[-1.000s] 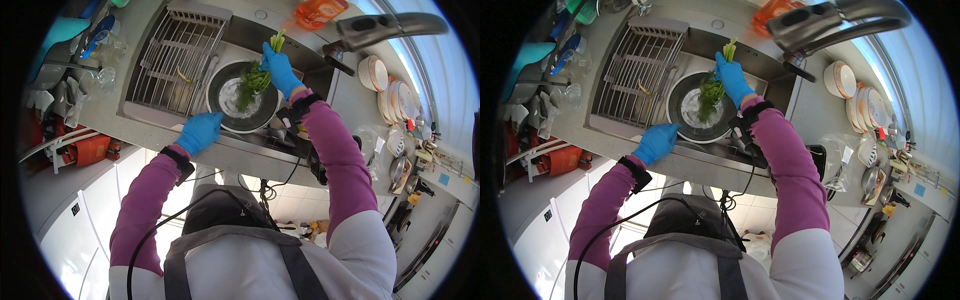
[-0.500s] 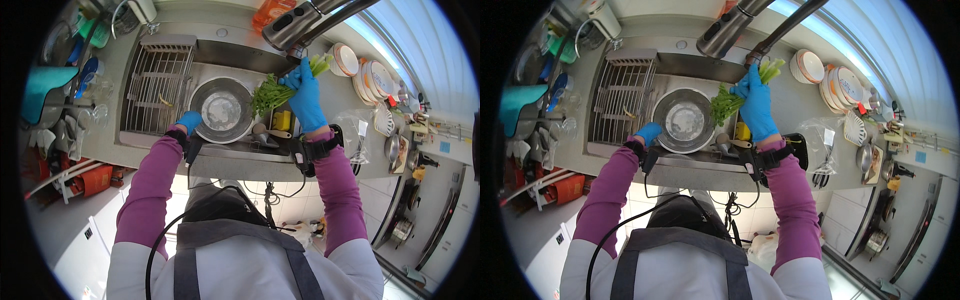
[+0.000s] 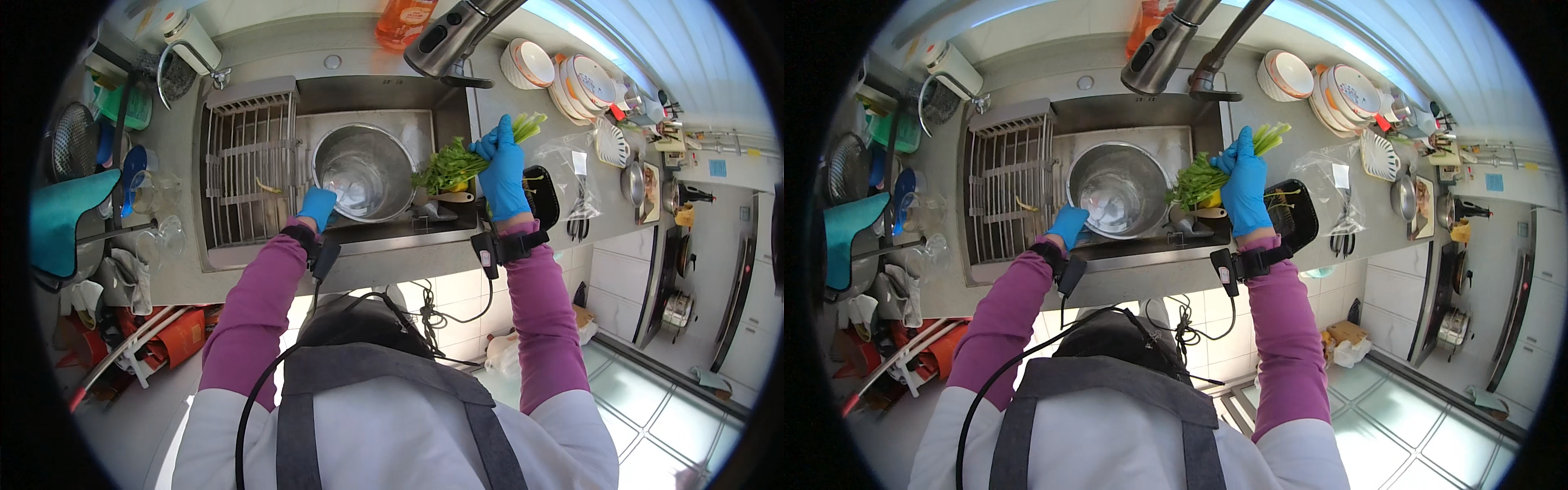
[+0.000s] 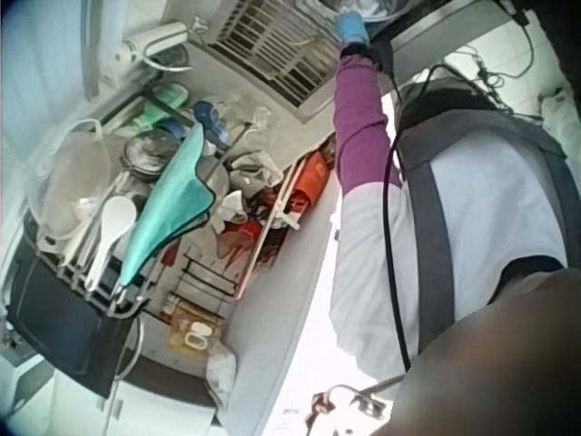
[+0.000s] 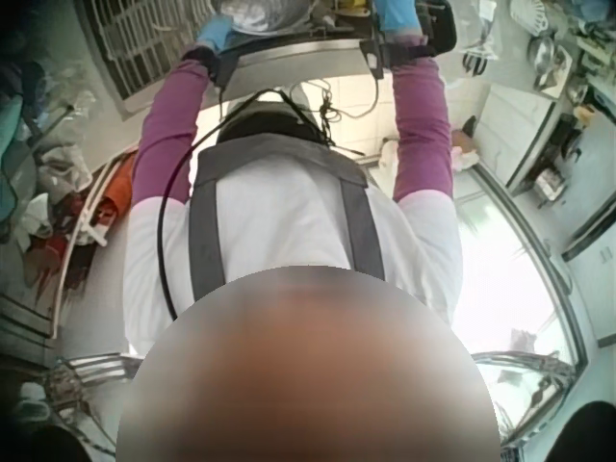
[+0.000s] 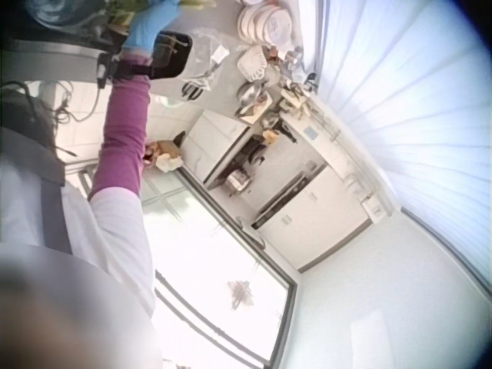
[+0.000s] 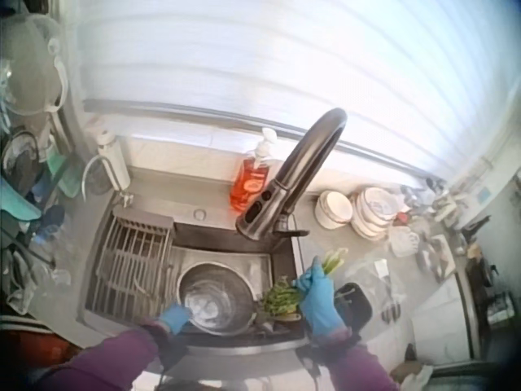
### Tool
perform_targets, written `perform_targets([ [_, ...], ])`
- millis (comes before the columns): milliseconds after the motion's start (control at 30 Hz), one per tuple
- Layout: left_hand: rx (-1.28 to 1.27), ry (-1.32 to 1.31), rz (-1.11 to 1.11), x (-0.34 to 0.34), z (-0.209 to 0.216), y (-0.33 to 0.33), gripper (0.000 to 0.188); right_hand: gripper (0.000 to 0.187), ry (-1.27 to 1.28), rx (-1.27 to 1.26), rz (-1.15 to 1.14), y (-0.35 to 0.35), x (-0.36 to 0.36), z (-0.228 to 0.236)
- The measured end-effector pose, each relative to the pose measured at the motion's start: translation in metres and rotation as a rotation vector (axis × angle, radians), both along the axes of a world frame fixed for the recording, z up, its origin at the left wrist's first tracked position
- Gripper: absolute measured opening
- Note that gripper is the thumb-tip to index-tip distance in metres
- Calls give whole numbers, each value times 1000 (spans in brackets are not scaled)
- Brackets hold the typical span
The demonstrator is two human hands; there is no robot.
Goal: The person washes a bunch of leafy green vegetables in a metal bowl under running water, then moves to a cutting board and chops the greens with a knife. The person discards a small piece of stem into a bin and continues chopping the remaining greens.
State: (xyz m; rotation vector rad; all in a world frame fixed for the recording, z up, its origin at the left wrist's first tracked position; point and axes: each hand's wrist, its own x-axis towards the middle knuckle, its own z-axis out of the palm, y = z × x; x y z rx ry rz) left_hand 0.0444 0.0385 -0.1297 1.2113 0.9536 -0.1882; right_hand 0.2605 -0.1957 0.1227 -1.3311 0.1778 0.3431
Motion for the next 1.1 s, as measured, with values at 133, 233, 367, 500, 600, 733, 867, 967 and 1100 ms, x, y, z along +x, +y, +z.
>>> perform_targets([
  [133, 17, -79, 149, 21, 37, -6, 36, 44, -26, -114, -27, -6, -9, -16],
  [233, 62, -35, 77, 21, 66, -1, 42, 44, -11, -170, -32, -11, -15, -31],
  [367, -39, -39, 66, 12, 113, 8, 41, 45, -4, -191, -58, -13, -14, -49],
  [500, 202, -110, -21, -2, 172, 15, 44, 46, 26, -241, -86, -3, -4, -70],
  [600, 250, -116, -65, -11, 214, 23, 48, 45, 23, -272, -70, 13, -2, -91],
  [733, 448, -225, -156, -14, 260, 30, 64, 41, 134, -240, 4, 34, -11, -111],
  [867, 791, -160, -290, -12, 298, 20, 72, 40, 304, -154, 103, 56, -24, -125],
  [967, 822, -116, -275, -4, 317, 14, 71, 38, 368, -27, 182, 63, -39, -139],
  [1100, 945, -133, -295, 0, 329, 10, 70, 44, 365, -287, 235, 66, -56, -151],
])
